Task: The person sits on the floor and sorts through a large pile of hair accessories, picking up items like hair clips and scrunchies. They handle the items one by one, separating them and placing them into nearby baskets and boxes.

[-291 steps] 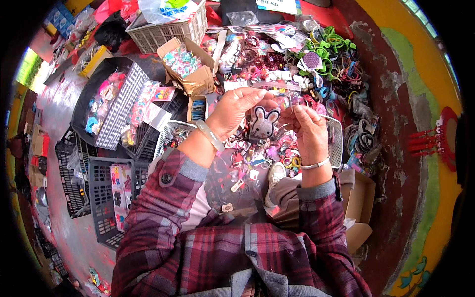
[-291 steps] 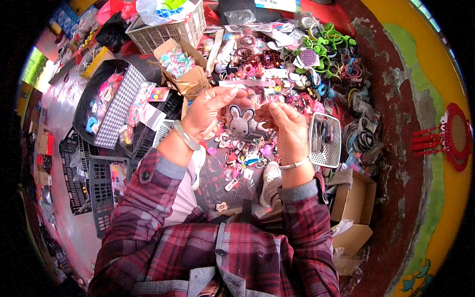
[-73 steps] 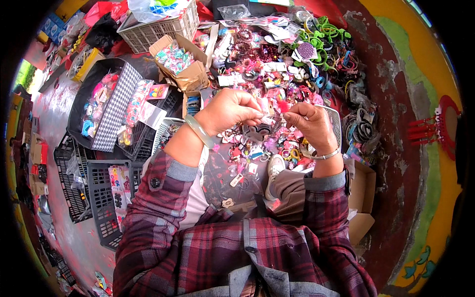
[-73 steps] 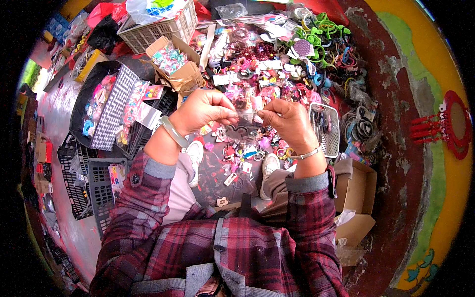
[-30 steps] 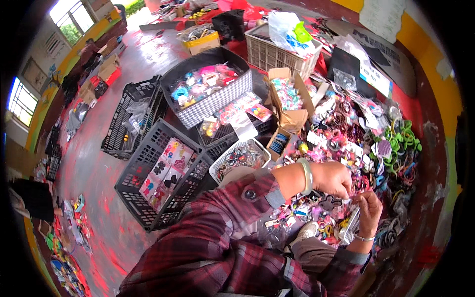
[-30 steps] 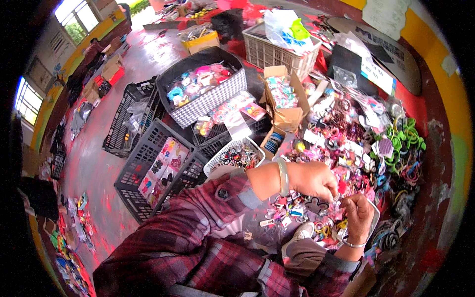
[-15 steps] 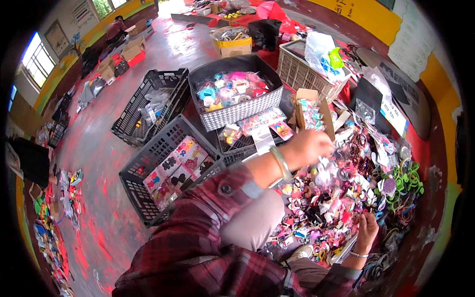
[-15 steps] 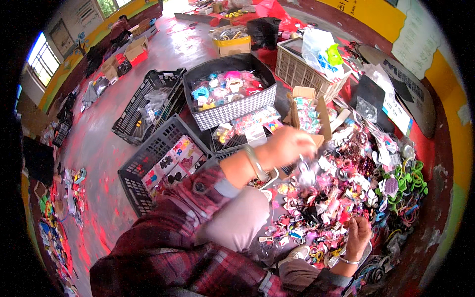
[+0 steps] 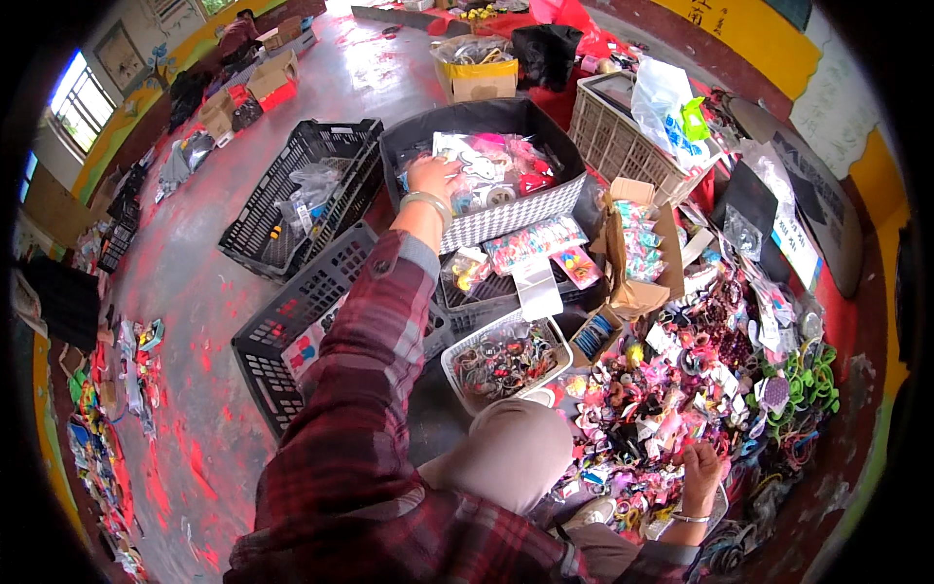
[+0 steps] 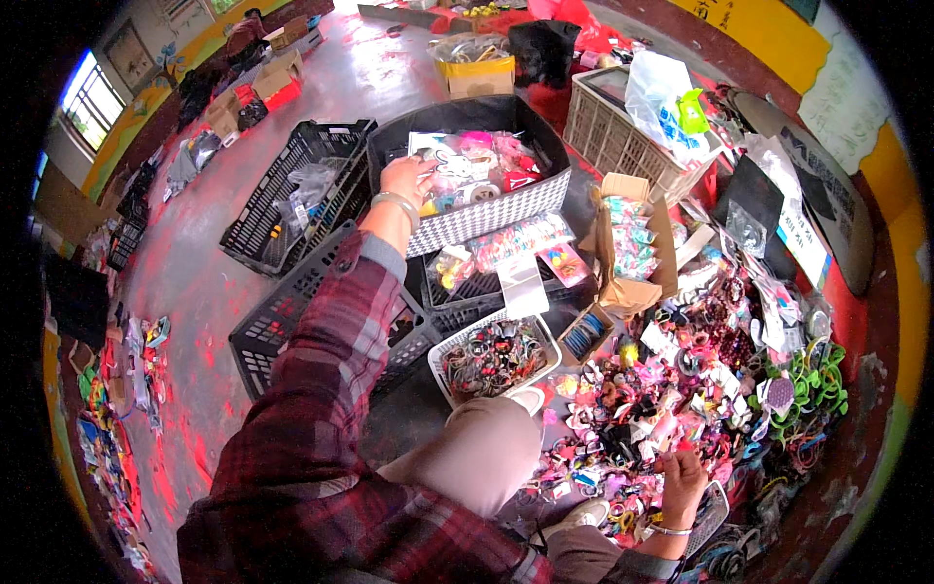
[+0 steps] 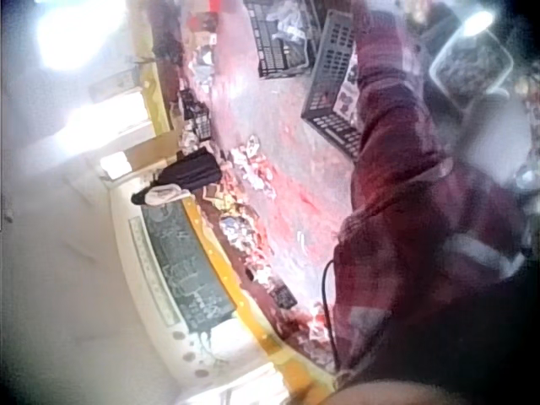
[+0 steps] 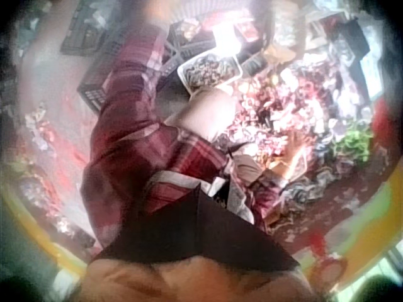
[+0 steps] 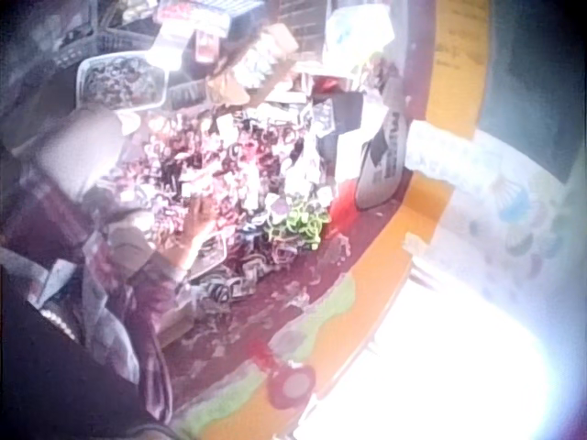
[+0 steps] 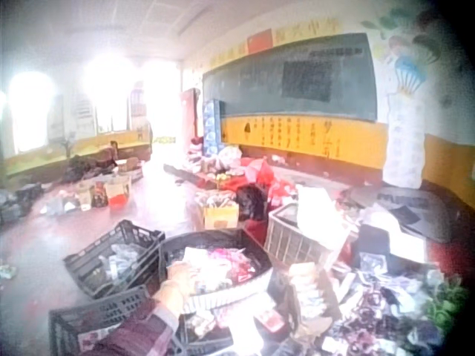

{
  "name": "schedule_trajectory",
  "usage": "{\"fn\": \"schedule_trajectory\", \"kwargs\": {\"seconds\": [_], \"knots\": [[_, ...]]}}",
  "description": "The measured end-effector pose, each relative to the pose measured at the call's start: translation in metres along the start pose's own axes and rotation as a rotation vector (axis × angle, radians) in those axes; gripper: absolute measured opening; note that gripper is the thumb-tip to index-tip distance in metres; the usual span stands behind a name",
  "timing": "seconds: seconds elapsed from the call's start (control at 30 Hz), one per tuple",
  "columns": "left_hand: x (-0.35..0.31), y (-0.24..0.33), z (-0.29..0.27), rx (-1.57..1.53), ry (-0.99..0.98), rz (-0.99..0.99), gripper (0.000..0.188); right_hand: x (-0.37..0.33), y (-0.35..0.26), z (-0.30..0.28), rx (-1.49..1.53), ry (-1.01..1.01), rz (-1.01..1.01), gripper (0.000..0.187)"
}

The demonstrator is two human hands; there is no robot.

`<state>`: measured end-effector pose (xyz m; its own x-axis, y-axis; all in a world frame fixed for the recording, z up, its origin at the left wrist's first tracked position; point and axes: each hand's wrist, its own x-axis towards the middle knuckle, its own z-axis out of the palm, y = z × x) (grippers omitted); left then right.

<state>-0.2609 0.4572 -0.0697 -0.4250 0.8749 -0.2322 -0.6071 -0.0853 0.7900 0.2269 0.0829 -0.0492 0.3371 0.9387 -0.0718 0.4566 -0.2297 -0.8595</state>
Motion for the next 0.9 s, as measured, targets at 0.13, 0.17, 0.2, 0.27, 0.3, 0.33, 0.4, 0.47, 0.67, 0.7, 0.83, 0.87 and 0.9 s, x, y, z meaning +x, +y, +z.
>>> {"fn": "schedule_trajectory", "kwargs": {"seconds": [0.13,0.17,0.2,0.27,0.3,0.33,0.4,0.47,0.67,0.7,0.83,0.87,0.9], "knots": [[0.046,-0.035,-0.018,-0.211,0.046,-0.227,0.017,0.004,-0.001,0.009,-0.088,-0.055,0.035,0.018],[0.052,-0.045,-0.019,-0.246,0.098,-0.252,0.017,0.006,-0.002,0.011,-0.101,-0.056,0.038,0.017],[0.06,-0.054,-0.024,-0.279,0.157,-0.27,0.018,0.008,-0.002,0.012,-0.111,-0.068,0.038,0.017],[0.068,-0.064,-0.025,-0.23,0.243,-0.335,0.018,0.009,-0.003,0.013,-0.192,-0.072,0.043,0.017],[0.069,-0.067,-0.02,-0.145,0.27,-0.382,0.018,0.009,-0.001,0.012,-0.193,-0.067,0.058,0.017],[0.071,-0.069,-0.016,-0.061,0.296,-0.429,0.017,0.009,0.002,0.011,-0.194,-0.063,0.072,0.018],[0.063,-0.061,0.004,0.159,0.303,-0.5,0.015,0.007,0.006,0.011,-0.154,-0.06,0.099,0.017],[0.081,-0.064,-0.003,0.672,0.12,-0.374,0.017,0.006,0.004,0.014,-0.141,-0.079,0.106,0.016],[0.103,-0.037,-0.022,2.447,-0.521,-0.035,0.035,0.006,-0.002,0.016,-0.138,-0.111,0.07,0.015],[0.088,-0.043,-0.016,2.488,-0.508,-0.041,0.036,0.002,-0.006,0.013,-0.193,-0.095,0.067,0.015],[0.027,-0.026,-0.013,2.281,-0.279,0.13,0.031,-0.009,-0.007,0.01,-0.192,-0.068,0.137,0.015],[0.058,-0.039,-0.024,2.238,-0.176,0.135,0.031,-0.006,-0.003,0.007,-0.169,-0.069,0.118,0.015],[0.051,-0.035,-0.026,2.199,-0.068,0.134,0.03,-0.006,-0.001,0.007,-0.13,-0.075,0.119,0.016]]}}
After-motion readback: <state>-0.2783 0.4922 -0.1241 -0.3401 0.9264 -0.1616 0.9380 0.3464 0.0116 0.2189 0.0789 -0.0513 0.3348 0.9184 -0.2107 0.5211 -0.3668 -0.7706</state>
